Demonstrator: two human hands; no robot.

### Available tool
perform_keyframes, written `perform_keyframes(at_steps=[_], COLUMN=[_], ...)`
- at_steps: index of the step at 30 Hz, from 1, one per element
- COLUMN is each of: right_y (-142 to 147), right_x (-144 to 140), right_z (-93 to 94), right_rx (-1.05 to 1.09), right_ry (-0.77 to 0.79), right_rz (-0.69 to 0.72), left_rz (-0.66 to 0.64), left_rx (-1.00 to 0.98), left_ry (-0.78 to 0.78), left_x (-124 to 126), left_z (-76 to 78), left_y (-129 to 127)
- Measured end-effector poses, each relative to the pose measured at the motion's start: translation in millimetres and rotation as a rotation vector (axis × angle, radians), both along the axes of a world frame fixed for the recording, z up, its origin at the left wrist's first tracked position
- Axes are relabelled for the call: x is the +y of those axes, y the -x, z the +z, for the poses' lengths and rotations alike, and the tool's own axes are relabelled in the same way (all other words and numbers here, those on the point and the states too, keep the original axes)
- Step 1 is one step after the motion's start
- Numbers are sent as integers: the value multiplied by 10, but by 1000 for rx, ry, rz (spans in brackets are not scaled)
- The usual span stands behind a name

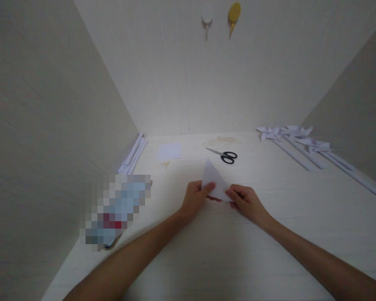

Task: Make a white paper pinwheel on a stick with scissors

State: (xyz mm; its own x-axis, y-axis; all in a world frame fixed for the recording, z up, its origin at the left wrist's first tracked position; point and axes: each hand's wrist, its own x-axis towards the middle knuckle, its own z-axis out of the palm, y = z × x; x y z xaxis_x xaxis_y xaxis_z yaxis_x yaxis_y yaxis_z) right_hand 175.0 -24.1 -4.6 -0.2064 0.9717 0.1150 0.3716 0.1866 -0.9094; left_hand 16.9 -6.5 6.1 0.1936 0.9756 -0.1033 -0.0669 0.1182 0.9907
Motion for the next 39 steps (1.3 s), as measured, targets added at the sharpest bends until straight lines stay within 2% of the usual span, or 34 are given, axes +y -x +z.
perform_keyframes(at_steps=[3, 9, 14, 19, 22, 25, 27, 31, 39], right_y=[8, 1, -17, -44, -93, -166, -204, -211, -191], right_x=[7, 14, -21, -3, 226, 632, 910, 1245, 1283], right_z=[1, -1, 4, -27, -50, -82, -112, -165, -95], right_rx=[-46, -85, -64, -11, 20, -40, -78, -171, -289], right_ry=[-14, -14, 26, 45, -33, -270, -303, -280, -102], right_rz=[6, -9, 4, -27, -199, -511, -596, -616, -512], left_rz=[101, 206, 222, 282, 219, 184, 180, 116, 80], left_rx=[9, 27, -34, -191, -132, -104, -102, -79, -71], left_ry=[-33, -62, -61, -48, -33, -33, -38, -51, -101], left_x=[42, 34, 40, 74, 69, 50, 38, 14, 22], left_z=[-1, 1, -50, -53, -11, 26, 33, 18, 20], left_y=[30, 44, 59, 91, 88, 86, 94, 119, 155])
